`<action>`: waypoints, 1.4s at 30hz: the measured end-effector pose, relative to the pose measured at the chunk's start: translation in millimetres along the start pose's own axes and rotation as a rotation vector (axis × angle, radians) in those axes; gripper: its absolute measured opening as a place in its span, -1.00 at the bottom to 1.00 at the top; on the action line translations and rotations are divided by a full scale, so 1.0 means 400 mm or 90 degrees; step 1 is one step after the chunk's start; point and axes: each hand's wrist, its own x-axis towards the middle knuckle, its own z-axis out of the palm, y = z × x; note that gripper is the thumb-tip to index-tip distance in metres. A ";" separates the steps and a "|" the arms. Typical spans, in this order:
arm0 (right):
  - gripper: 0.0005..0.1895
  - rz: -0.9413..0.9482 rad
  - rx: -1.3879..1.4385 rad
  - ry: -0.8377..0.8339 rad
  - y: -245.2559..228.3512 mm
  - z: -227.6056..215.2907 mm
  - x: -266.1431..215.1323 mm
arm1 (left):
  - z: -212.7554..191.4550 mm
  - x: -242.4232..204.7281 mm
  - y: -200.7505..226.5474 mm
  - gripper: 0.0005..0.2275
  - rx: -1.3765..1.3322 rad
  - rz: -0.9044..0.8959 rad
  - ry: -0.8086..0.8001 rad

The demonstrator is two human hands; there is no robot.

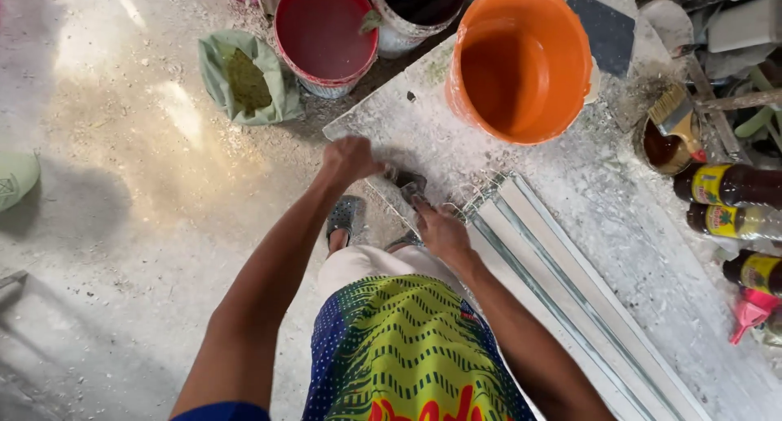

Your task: The person picks up a sanding block and smooths the surface of a long, slatted wooden frame. They work along the length of the frame, sanding the edges and flat surfaces while holding the frame steady with their other hand.

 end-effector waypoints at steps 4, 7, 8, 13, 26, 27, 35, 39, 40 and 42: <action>-0.50 0.129 -0.015 -0.137 -0.101 -0.094 0.048 | -0.022 0.089 0.035 -0.39 0.097 0.002 0.063; -0.51 0.070 -0.044 -0.085 -0.118 -0.111 0.083 | 0.007 0.096 0.039 -0.23 0.152 0.029 0.101; -0.53 0.078 -0.045 -0.080 -0.123 -0.121 0.075 | 0.015 0.092 0.037 -0.23 0.155 0.023 0.106; -0.46 0.015 -0.010 0.000 -0.085 -0.053 0.020 | -0.029 0.082 0.058 -0.18 0.143 0.005 0.096; -0.57 0.197 0.224 -0.047 -0.138 -0.102 0.075 | 0.020 0.068 0.036 -0.21 0.094 -0.012 0.148; -0.42 0.348 0.412 -0.108 -0.129 -0.122 0.083 | 0.001 0.077 0.051 -0.21 0.117 -0.006 0.139; -0.62 0.086 0.040 0.068 -0.128 -0.060 0.118 | 0.023 0.102 0.052 -0.22 0.129 -0.008 0.139; -0.61 0.093 0.071 0.102 -0.126 0.027 0.105 | -0.019 0.068 0.056 -0.17 0.099 -0.035 0.101; -0.61 0.097 0.073 0.097 -0.124 0.050 0.092 | -0.001 0.067 0.052 -0.17 0.099 -0.035 0.094; -0.54 0.132 0.102 0.139 -0.130 0.085 0.102 | -0.006 0.078 0.038 -0.17 0.090 -0.031 0.124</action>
